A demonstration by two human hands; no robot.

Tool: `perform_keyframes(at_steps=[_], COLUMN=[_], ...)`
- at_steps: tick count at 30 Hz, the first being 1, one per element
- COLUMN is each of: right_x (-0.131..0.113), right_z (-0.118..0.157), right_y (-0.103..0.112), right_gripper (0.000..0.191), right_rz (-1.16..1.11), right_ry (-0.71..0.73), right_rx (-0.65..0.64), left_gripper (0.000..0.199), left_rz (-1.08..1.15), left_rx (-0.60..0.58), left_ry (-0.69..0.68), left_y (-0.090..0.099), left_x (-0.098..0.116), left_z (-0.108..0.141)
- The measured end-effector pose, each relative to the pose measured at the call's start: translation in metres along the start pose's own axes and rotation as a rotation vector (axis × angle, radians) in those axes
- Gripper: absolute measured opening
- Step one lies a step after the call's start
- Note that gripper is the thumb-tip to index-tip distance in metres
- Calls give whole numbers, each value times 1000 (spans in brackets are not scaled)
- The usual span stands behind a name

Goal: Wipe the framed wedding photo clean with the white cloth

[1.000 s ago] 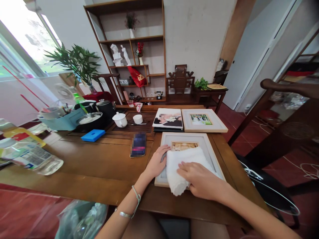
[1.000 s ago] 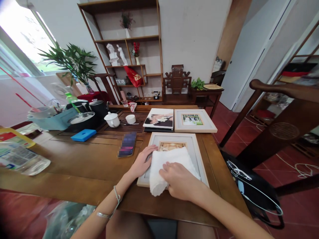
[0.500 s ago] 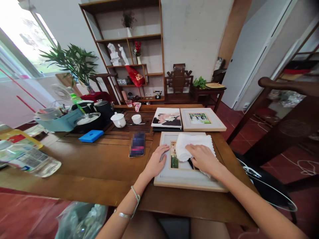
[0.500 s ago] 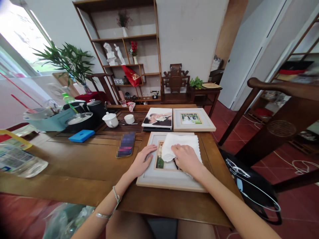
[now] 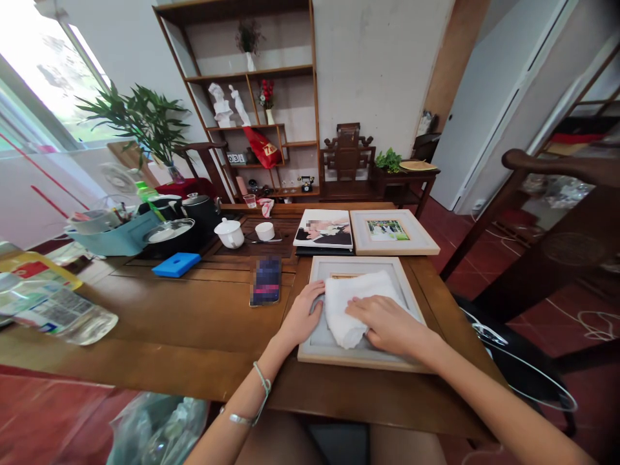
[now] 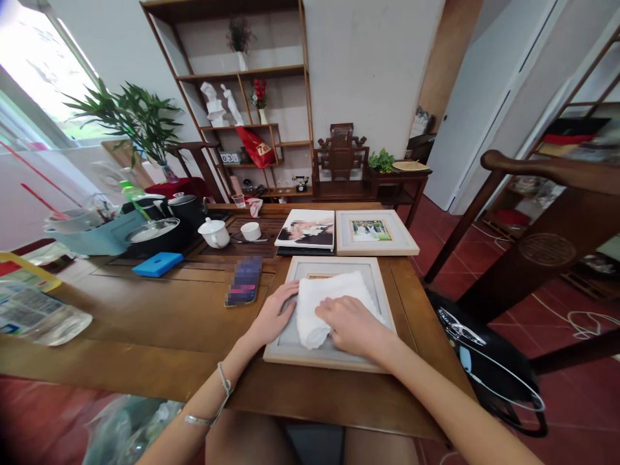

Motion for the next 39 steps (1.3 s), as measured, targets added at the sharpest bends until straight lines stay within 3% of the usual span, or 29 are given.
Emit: perform_keyframes(at_steps=[4,7,13,16,20,30,39], right_x=[33,39,-5,-22,-17,17,-11], right_z=[-3,-3,4,8,6,-6,3], right_y=[5,6,0,-1,-1,-1,2], right_gripper=[42,42,38,39,42,45,40], right_rz=[70,135,45,-23,-75,32,-144], right_ry=[-199,-267,-57,46,46,-154,131], right_rx=[42,29,-73,-56,11,93,-9], left_gripper=[40,38,39,42,42,36,42], left_rz=[12,13,6,5,0,9,15], left_rx=[-1,-1,-8,-9,-8,-2,-23], left_ry=[-15,-12,-12,-19,-23,-23,9], left_y=[0,0,0,0,1,0,1], left_x=[0,1,2,2,2,1,3], left_z=[1,1,0,-1,-1,0,-1])
Point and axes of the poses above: each hand's wrist, its own z-axis away from the middle knuckle, its own y-axis out of the back of the hand, x = y × z, the point moved 8 cm from there along -z, towards the middle knuckle, and after that the axes turned 11 degrees about -x, right-handed, at the moved point
